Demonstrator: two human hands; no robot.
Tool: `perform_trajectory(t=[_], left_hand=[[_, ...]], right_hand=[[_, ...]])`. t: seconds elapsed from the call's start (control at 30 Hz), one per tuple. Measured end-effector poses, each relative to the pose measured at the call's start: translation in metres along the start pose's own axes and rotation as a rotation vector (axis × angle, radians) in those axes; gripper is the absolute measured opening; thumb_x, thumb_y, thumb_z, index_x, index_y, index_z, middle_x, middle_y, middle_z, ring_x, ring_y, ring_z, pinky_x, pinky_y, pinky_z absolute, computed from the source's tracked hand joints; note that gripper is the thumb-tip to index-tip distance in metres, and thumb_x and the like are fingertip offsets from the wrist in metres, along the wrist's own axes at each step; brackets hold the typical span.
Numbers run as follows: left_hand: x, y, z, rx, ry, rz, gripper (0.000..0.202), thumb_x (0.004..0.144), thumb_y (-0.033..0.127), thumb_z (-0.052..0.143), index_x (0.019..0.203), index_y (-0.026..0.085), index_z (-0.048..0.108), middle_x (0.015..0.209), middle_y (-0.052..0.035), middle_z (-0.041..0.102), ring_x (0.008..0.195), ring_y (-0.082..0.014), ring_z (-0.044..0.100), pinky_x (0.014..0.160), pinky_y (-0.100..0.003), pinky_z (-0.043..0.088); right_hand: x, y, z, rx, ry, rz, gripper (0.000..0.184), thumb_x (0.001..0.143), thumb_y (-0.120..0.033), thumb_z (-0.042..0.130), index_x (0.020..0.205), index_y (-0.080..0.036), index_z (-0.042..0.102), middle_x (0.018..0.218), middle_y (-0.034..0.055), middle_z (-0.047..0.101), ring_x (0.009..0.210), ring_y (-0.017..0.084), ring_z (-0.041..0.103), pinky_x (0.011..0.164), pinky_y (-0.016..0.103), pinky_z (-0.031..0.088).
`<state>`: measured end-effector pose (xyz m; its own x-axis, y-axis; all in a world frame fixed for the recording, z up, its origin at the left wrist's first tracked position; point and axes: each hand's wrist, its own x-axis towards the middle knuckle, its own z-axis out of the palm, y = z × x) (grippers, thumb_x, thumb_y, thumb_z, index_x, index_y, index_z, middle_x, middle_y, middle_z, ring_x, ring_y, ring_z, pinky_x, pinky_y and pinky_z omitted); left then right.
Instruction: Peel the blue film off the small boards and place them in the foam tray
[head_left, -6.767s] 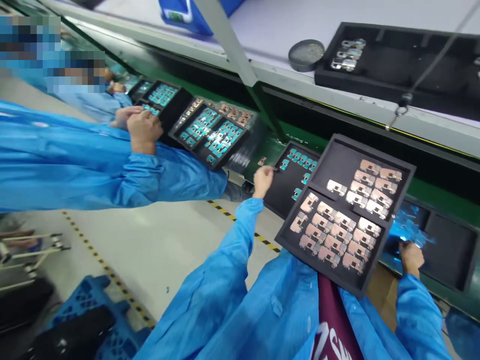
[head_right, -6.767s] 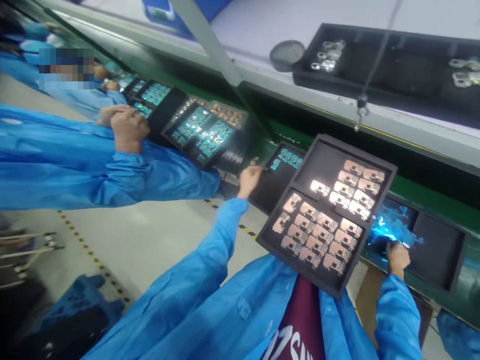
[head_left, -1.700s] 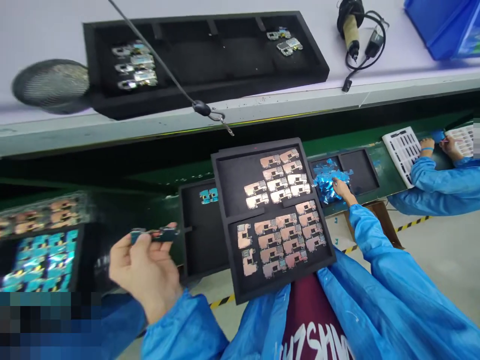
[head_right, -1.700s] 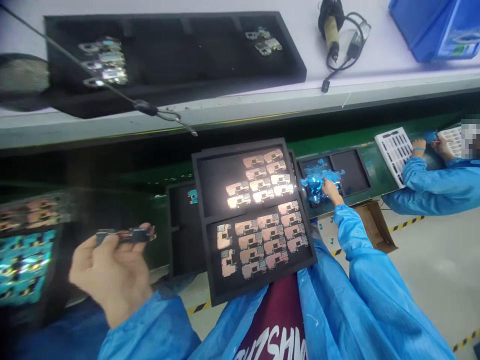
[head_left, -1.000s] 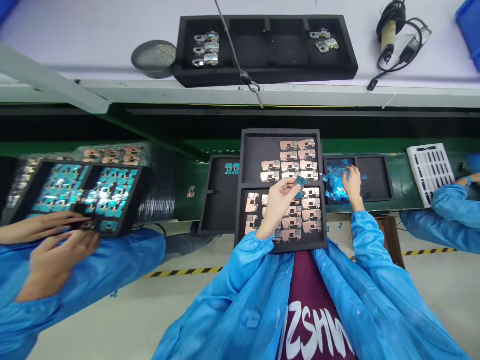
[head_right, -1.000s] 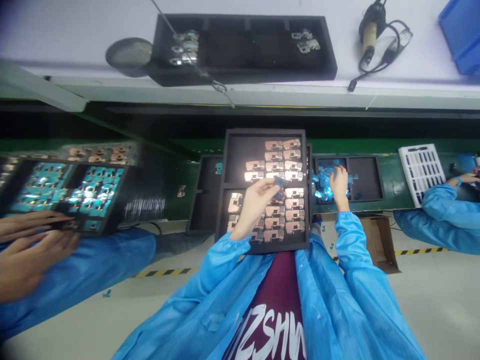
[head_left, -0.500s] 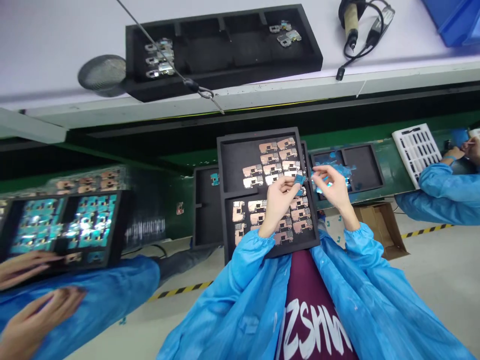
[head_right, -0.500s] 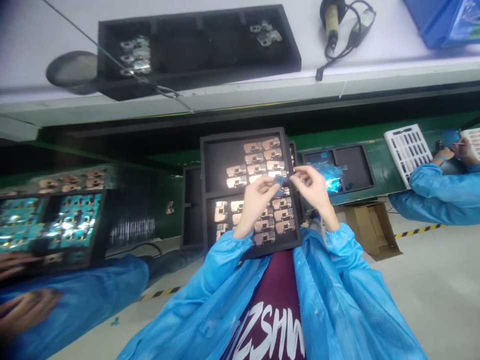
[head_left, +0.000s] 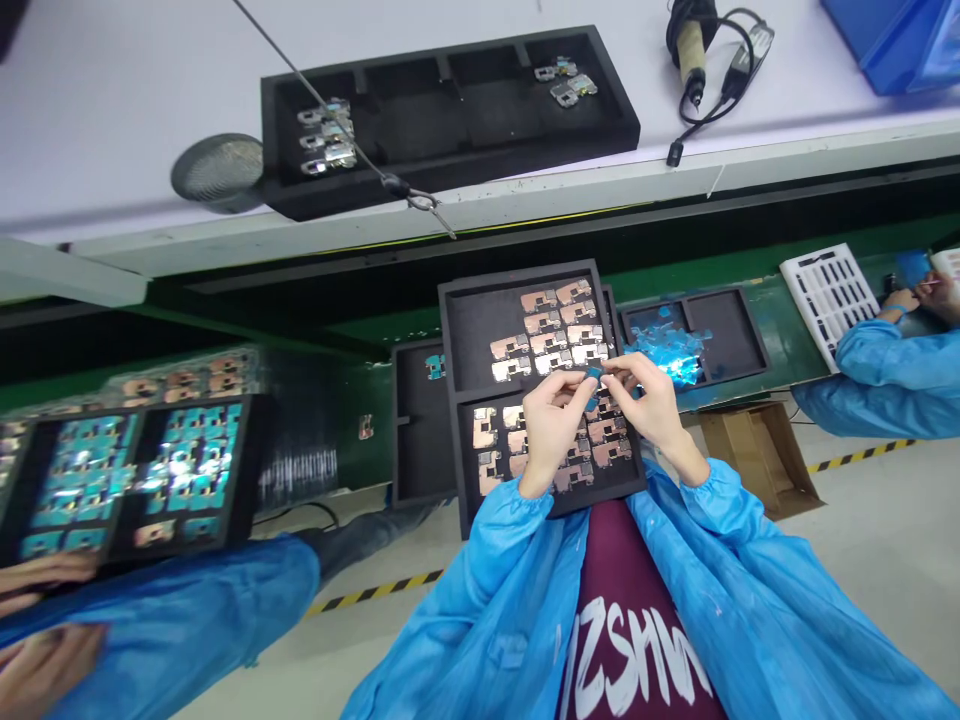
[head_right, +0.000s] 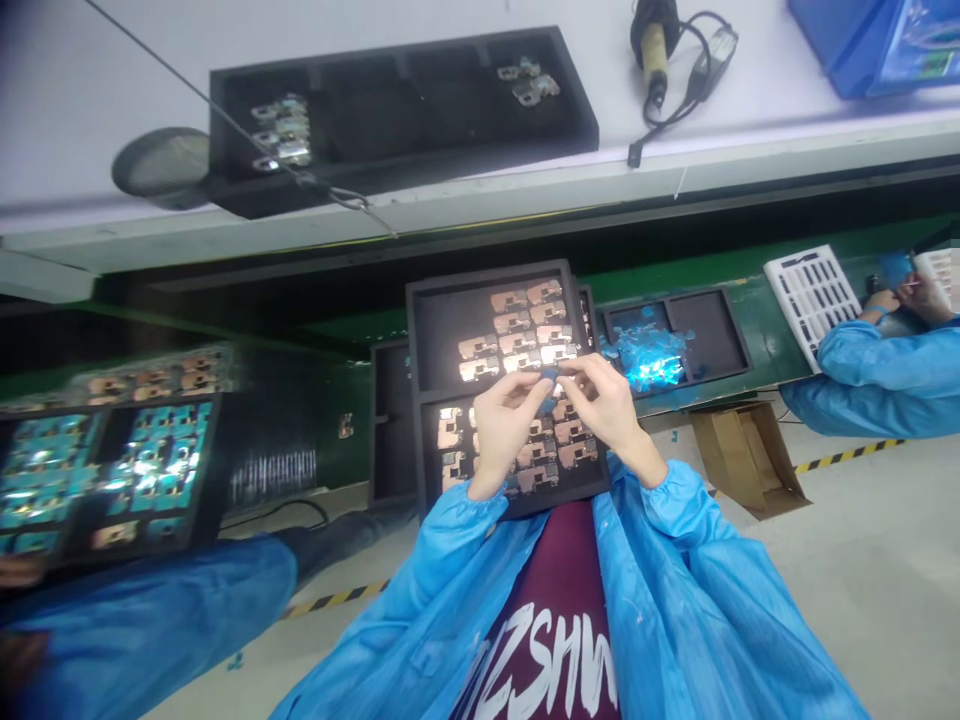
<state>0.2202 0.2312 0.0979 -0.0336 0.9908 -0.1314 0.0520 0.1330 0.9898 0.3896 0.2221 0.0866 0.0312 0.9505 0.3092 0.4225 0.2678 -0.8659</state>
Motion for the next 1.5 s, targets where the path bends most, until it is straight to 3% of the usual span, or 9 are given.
perform_trajectory(t=[0.23,0.4,0.6,0.73,1.1,1.2,1.3,1.4,1.5], left_hand=[[-0.008,0.013,-0.007,-0.057,-0.073,-0.003,0.023,0.088,0.040,0.087,0.103,0.023,0.087,0.106,-0.0077,0.080,0.102,-0.0252,0.076,0.092,-0.036,0.064],[-0.012,0.016,-0.015,-0.103,-0.124,-0.081,0.026,0.087,0.037,0.089,0.107,0.022,0.089,0.106,-0.0069,0.081,0.103,-0.0247,0.076,0.097,-0.038,0.063],[-0.006,0.000,-0.023,-0.406,-0.156,-0.393,0.048,0.075,0.045,0.101,0.112,0.020,0.084,0.107,-0.0076,0.082,0.092,-0.0233,0.077,0.080,-0.038,0.069],[0.002,-0.005,-0.029,-0.567,-0.194,-0.487,0.041,0.078,0.041,0.100,0.107,0.020,0.080,0.110,-0.0060,0.081,0.091,-0.0186,0.077,0.080,-0.030,0.068],[0.012,-0.009,-0.027,-0.458,0.053,-0.349,0.045,0.074,0.040,0.099,0.103,0.017,0.073,0.098,-0.0066,0.081,0.087,-0.0187,0.079,0.078,-0.030,0.065],[0.015,-0.009,-0.029,-0.417,0.134,-0.309,0.045,0.077,0.042,0.097,0.105,0.017,0.071,0.092,-0.0049,0.079,0.086,-0.0183,0.079,0.085,-0.033,0.065],[0.012,-0.007,-0.033,-0.331,0.185,-0.282,0.043,0.080,0.043,0.095,0.106,0.018,0.072,0.091,-0.0049,0.079,0.085,-0.0181,0.078,0.082,-0.031,0.065],[0.006,-0.004,-0.034,-0.204,0.170,-0.232,0.043,0.078,0.044,0.095,0.105,0.018,0.074,0.094,-0.0061,0.079,0.083,-0.0184,0.077,0.073,-0.027,0.063],[-0.001,0.000,-0.027,-0.117,0.117,-0.203,0.041,0.078,0.044,0.095,0.103,0.017,0.076,0.092,-0.0065,0.079,0.085,-0.0200,0.077,0.073,-0.028,0.063]], right_hand=[[-0.004,-0.007,0.003,-0.161,0.135,-0.180,0.023,0.108,-0.022,0.065,0.123,-0.030,0.080,0.114,0.0083,0.076,0.106,0.024,0.076,0.091,0.042,0.068],[-0.005,-0.009,0.001,-0.258,0.162,-0.288,0.022,0.107,-0.019,0.066,0.121,-0.031,0.079,0.108,0.0074,0.078,0.100,0.024,0.075,0.088,0.043,0.067],[-0.012,-0.006,-0.010,-0.360,0.001,-0.435,0.027,0.107,-0.016,0.063,0.127,-0.030,0.075,0.111,0.0069,0.079,0.099,0.024,0.075,0.088,0.042,0.066],[-0.019,-0.005,-0.017,-0.341,-0.095,-0.521,0.028,0.107,-0.016,0.061,0.130,-0.029,0.073,0.113,0.0072,0.080,0.100,0.024,0.076,0.090,0.043,0.068],[-0.032,-0.008,-0.007,-0.173,-0.029,-0.615,0.026,0.098,-0.007,0.067,0.117,-0.025,0.069,0.106,0.0066,0.082,0.099,0.021,0.080,0.081,0.036,0.068],[-0.040,0.011,-0.004,-0.033,0.151,-0.453,0.020,0.097,-0.012,0.068,0.108,-0.028,0.066,0.097,0.0027,0.080,0.090,0.020,0.078,0.078,0.036,0.067],[-0.033,0.066,-0.013,-0.082,0.318,0.027,0.010,0.102,-0.027,0.063,0.111,-0.026,0.067,0.101,0.0063,0.078,0.088,0.022,0.077,0.078,0.037,0.065],[-0.014,0.144,-0.032,-0.323,0.219,0.596,0.032,0.103,-0.034,0.053,0.126,-0.019,0.069,0.105,0.0111,0.080,0.096,0.024,0.077,0.087,0.035,0.063],[0.001,0.210,-0.045,-0.476,0.071,0.815,0.033,0.096,-0.030,0.056,0.116,-0.013,0.076,0.104,0.0163,0.082,0.099,0.028,0.076,0.094,0.037,0.060]])
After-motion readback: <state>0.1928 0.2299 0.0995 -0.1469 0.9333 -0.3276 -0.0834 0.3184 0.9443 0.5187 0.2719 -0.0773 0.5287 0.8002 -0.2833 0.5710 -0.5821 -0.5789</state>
